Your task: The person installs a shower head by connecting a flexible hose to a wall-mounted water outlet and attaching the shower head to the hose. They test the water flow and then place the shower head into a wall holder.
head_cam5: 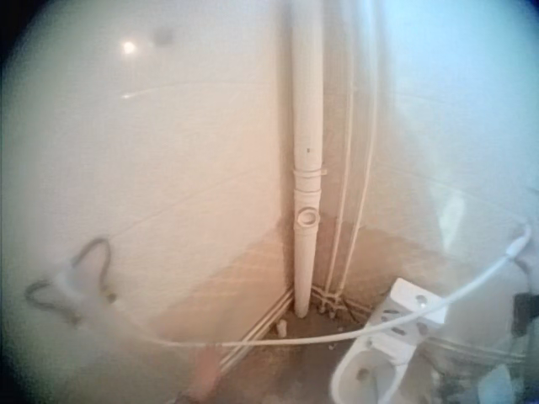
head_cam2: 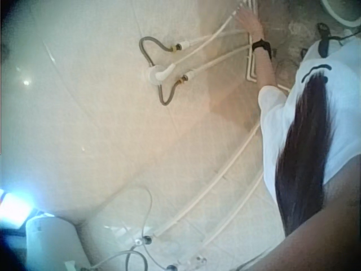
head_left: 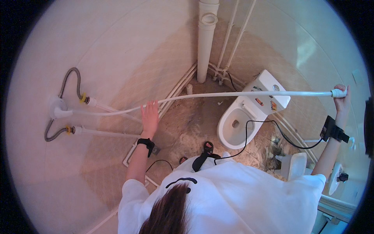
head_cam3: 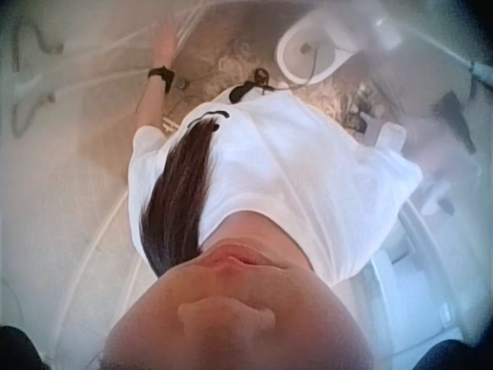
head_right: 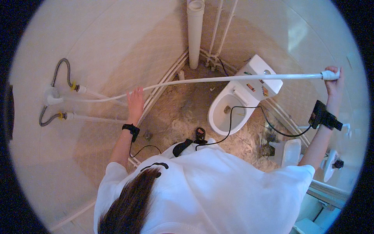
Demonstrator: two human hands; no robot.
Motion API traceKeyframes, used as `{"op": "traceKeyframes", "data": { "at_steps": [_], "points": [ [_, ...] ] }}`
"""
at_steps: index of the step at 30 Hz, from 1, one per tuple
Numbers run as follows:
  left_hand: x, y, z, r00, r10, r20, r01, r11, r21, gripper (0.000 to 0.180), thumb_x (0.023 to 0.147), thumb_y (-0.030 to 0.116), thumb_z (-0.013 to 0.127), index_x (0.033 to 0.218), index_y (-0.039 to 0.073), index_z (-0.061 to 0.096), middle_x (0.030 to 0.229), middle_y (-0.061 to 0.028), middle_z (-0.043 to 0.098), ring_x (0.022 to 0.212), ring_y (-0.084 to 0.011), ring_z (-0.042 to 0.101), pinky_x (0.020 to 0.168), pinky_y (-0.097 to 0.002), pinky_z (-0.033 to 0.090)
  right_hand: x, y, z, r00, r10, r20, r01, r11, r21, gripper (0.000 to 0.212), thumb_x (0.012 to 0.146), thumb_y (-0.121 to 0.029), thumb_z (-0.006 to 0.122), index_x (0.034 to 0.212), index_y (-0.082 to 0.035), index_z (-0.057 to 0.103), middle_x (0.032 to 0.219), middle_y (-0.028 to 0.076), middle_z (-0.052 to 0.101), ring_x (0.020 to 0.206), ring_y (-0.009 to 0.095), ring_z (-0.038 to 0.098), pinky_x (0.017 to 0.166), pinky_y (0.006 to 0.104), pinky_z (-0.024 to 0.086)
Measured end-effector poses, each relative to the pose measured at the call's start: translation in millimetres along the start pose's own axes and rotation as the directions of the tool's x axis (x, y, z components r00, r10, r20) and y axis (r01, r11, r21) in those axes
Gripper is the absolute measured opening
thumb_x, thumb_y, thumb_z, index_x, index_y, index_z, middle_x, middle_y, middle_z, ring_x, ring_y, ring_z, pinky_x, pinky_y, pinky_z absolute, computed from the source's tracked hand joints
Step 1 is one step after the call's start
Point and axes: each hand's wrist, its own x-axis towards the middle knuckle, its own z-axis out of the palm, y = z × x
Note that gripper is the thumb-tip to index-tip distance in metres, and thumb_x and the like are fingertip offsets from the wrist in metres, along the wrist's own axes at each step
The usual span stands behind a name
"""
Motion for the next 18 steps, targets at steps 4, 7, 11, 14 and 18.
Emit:
{"op": "traceKeyframes", "data": {
  "at_steps": [4, 7, 11, 14, 18],
  "points": [
    [20.0, 3.2, -16.6, 0.996, 0.020, 0.084, -0.014, 0.998, -0.065, 0.044, 0.077, 0.015, 0.053, 0.119, 0.008, 0.041, 0.114, -0.0083, 0.049, 0.116, -0.0225, 0.037, 0.101, -0.0457, 0.016, -15.5, -34.9, -53.9, 0.917, -0.175, -0.358, 0.161, 0.984, -0.071, 0.028, 0.087, -0.024, 0.046, 0.068, -0.006, 0.036, 0.060, 0.005, 0.040, 0.063, 0.019, 0.042, 0.068, 0.0352, 0.040],
    [22.6, 3.0, -15.9, 0.961, 0.091, 0.262, -0.094, 0.996, 0.000, 0.031, 0.079, 0.018, 0.050, 0.108, 0.007, 0.050, 0.099, -0.0086, 0.056, 0.108, -0.0234, 0.045, 0.101, -0.0459, 0.016, -24.7, -48.8, -94.1, 0.865, -0.178, -0.469, 0.182, 0.983, -0.038, 0.030, 0.087, -0.027, 0.045, 0.069, -0.005, 0.036, 0.057, 0.006, 0.039, 0.059, 0.020, 0.042, 0.065, 0.0344, 0.041],
    [7.1, -0.2, -14.3, 0.893, 0.134, 0.429, -0.100, 0.990, -0.102, 0.019, 0.082, 0.021, 0.048, 0.092, 0.006, 0.055, 0.079, -0.0108, 0.060, 0.086, -0.0282, 0.056, 0.094, -0.0447, 0.027, -36.6, -66.5, -179.5, 0.866, -0.440, -0.239, 0.214, 0.756, -0.618, 0.021, 0.086, -0.021, 0.047, 0.077, -0.003, 0.039, 0.067, 0.005, 0.042, 0.067, 0.018, 0.045, 0.071, 0.0316, 0.042],
    [-3.2, 7.6, -1.6, 0.904, 0.144, 0.402, -0.034, 0.963, -0.268, 0.019, 0.083, 0.023, 0.047, 0.084, 0.004, 0.055, 0.070, -0.0123, 0.059, 0.071, -0.0315, 0.056, 0.080, -0.0426, 0.037, -36.1, -133.0, -270.7, 0.907, -0.334, -0.258, 0.249, 0.916, -0.314, 0.013, 0.085, -0.014, 0.046, 0.081, -0.003, 0.041, 0.074, 0.005, 0.045, 0.072, 0.017, 0.046, 0.076, 0.0302, 0.042],
    [0.2, 22.4, -11.4, 0.951, 0.221, 0.217, -0.088, 0.865, -0.495, 0.024, 0.081, 0.027, 0.052, 0.079, 0.002, 0.053, 0.066, -0.0132, 0.056, 0.067, -0.0302, 0.054, 0.066, -0.0402, 0.040, -52.0, -209.9, -337.8, 0.814, -0.461, -0.353, 0.218, 0.806, -0.550, 0.015, 0.087, -0.017, 0.038, 0.079, -0.005, 0.040, 0.075, 0.006, 0.046, 0.071, 0.017, 0.045, 0.071, 0.0282, 0.041]
  ]
}}
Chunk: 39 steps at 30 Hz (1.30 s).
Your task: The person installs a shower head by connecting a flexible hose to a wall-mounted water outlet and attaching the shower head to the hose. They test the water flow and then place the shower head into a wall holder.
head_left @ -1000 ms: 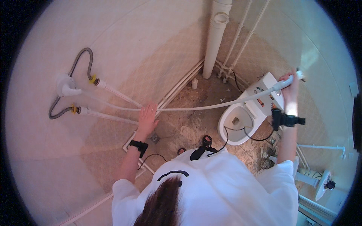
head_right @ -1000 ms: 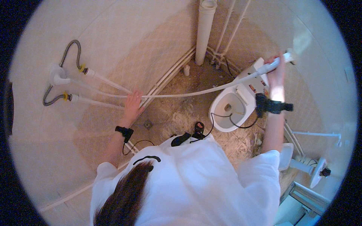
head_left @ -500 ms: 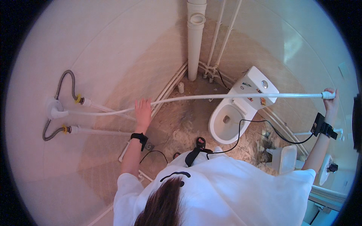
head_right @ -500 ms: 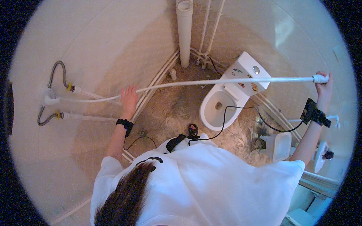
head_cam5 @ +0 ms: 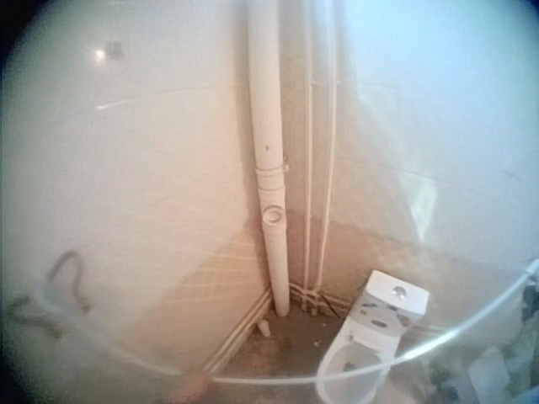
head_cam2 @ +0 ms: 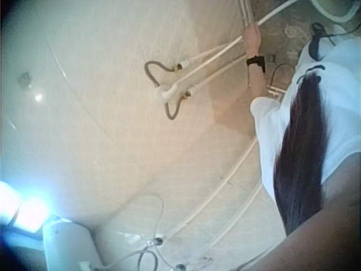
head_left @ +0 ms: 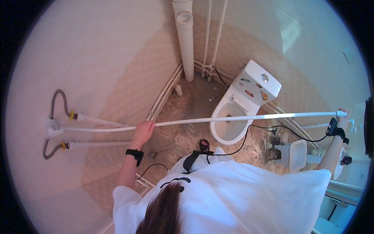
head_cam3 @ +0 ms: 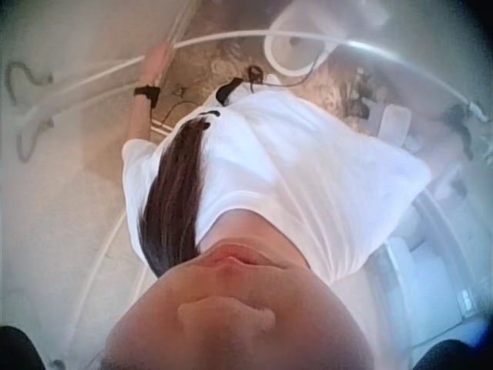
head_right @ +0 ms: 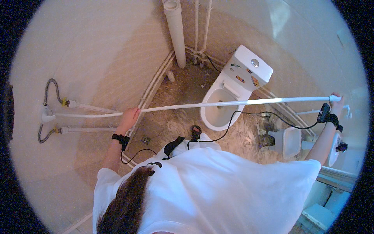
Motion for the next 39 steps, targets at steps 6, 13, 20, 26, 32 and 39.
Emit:
{"op": "traceKeyframes", "data": {
  "at_steps": [6, 13, 20, 26, 32, 39],
  "points": [
    [-17.2, 43.5, -57.1, 0.997, -0.074, 0.002, 0.074, 0.990, -0.122, 0.033, 0.071, 0.033, 0.064, 0.075, 0.002, 0.052, 0.059, -0.0104, 0.051, 0.059, -0.0266, 0.050, 0.057, -0.0364, 0.039, -27.8, 31.6, 23.8, 0.937, 0.096, -0.337, -0.107, 0.994, -0.015, 0.034, 0.088, -0.034, 0.029, 0.071, -0.006, 0.040, 0.065, 0.006, 0.046, 0.057, 0.018, 0.040, 0.057, 0.0284, 0.037],
    [-9.7, 53.5, -71.9, 0.988, -0.148, -0.031, 0.127, 0.921, -0.369, 0.031, 0.066, 0.029, 0.070, 0.069, 0.002, 0.055, 0.054, -0.0064, 0.045, 0.050, -0.0177, 0.042, 0.048, -0.0299, 0.034, -11.7, -14.6, -35.1, 0.909, -0.067, -0.410, 0.071, 0.997, -0.004, 0.035, 0.084, -0.035, 0.036, 0.067, -0.005, 0.038, 0.062, 0.007, 0.046, 0.056, 0.022, 0.043, 0.057, 0.0351, 0.038],
    [-11.7, 74.2, -106.1, 0.958, -0.208, -0.198, 0.082, 0.859, -0.505, 0.027, 0.066, 0.022, 0.071, 0.067, 0.001, 0.054, 0.055, -0.0058, 0.046, 0.052, -0.0146, 0.042, 0.049, -0.0265, 0.034, -28.9, -14.3, -34.6, 0.882, -0.029, -0.471, 0.042, 0.999, 0.015, 0.032, 0.083, -0.030, 0.036, 0.062, -0.007, 0.036, 0.058, 0.007, 0.043, 0.059, 0.024, 0.045, 0.065, 0.0367, 0.041],
    [1.0, 99.0, -110.3, 0.961, -0.275, -0.019, 0.255, 0.912, -0.320, 0.026, 0.071, 0.028, 0.066, 0.078, 0.004, 0.058, 0.062, -0.0055, 0.053, 0.060, -0.0185, 0.050, 0.060, -0.0326, 0.040, 1.6, -40.5, -39.4, 0.993, -0.071, -0.099, 0.084, 0.987, 0.138, 0.029, 0.087, -0.029, 0.038, 0.066, -0.008, 0.036, 0.054, 0.003, 0.035, 0.053, 0.018, 0.040, 0.056, 0.0306, 0.038],
    [-26.3, 37.0, -10.9, 0.980, -0.158, 0.119, 0.106, 0.927, 0.360, 0.058, 0.072, 0.033, 0.063, 0.122, 0.015, 0.040, 0.117, -0.0144, 0.046, 0.114, -0.0312, 0.038, 0.097, -0.0518, 0.018, -83.0, 37.1, 211.8, 0.916, 0.092, 0.391, -0.206, 0.944, 0.259, 0.028, 0.086, -0.032, 0.046, 0.087, -0.003, 0.042, 0.056, 0.001, 0.035, 0.050, 0.011, 0.037, 0.050, 0.0237, 0.036],
    [-64.9, 19.3, -0.7, 0.953, -0.303, 0.007, 0.296, 0.936, 0.190, 0.062, 0.073, 0.029, 0.061, 0.126, 0.014, 0.033, 0.127, -0.0133, 0.036, 0.119, -0.0313, 0.031, 0.099, -0.0506, 0.018, -221.8, 98.4, 447.7, 0.842, 0.197, 0.503, -0.228, 0.974, -0.001, 0.036, 0.087, -0.038, 0.045, 0.103, -0.006, 0.044, 0.067, 0.003, 0.046, 0.062, 0.012, 0.047, 0.064, 0.0271, 0.043]
  ]
}}
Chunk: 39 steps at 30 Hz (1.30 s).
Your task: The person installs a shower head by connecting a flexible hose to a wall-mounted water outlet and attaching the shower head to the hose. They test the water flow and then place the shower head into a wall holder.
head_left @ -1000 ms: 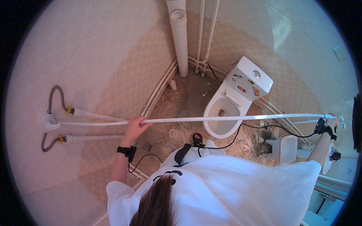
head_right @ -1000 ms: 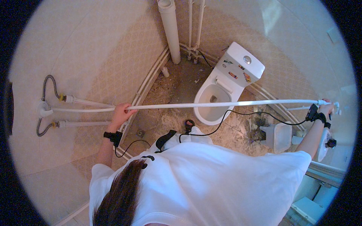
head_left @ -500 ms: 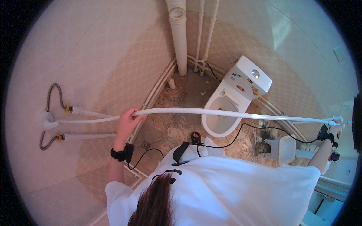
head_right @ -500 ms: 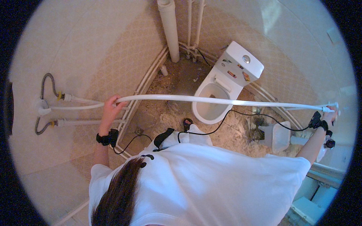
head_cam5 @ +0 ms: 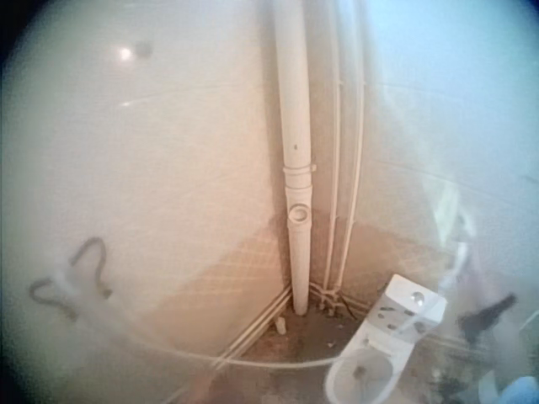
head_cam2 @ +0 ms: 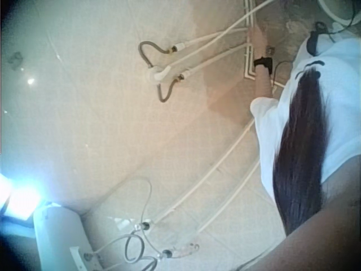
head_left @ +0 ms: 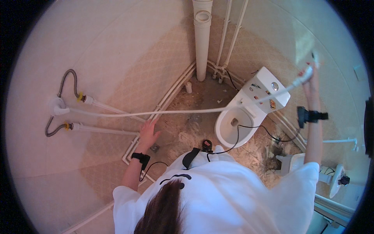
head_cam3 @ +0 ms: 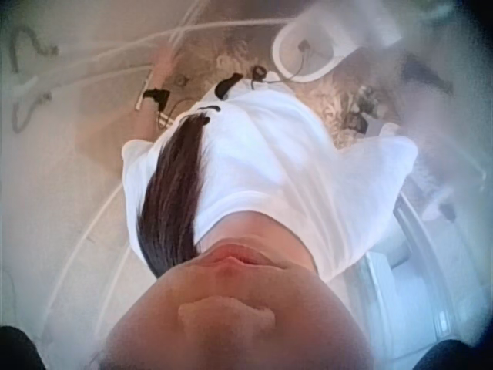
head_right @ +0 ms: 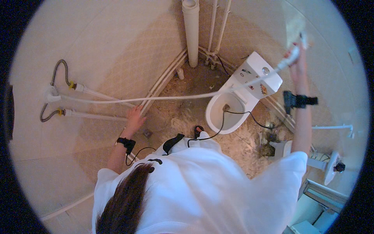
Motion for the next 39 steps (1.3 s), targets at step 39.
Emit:
{"op": "traceKeyframes", "data": {
  "at_steps": [39],
  "points": [
    [-121.0, -7.8, 60.4, 0.940, -0.238, 0.244, 0.334, 0.786, -0.520, 0.030, 0.080, 0.022, 0.053, 0.105, 0.004, 0.052, 0.097, -0.0140, 0.059, 0.089, -0.0282, 0.057, 0.076, -0.0352, 0.045, -80.6, 155.0, 206.7, 0.735, 0.307, 0.605, -0.269, 0.950, -0.156, 0.022, 0.080, -0.017, 0.056, 0.063, -0.009, 0.045, 0.046, -0.002, 0.040, 0.036, 0.006, 0.034, 0.035, 0.0216, 0.026]
  ]
}}
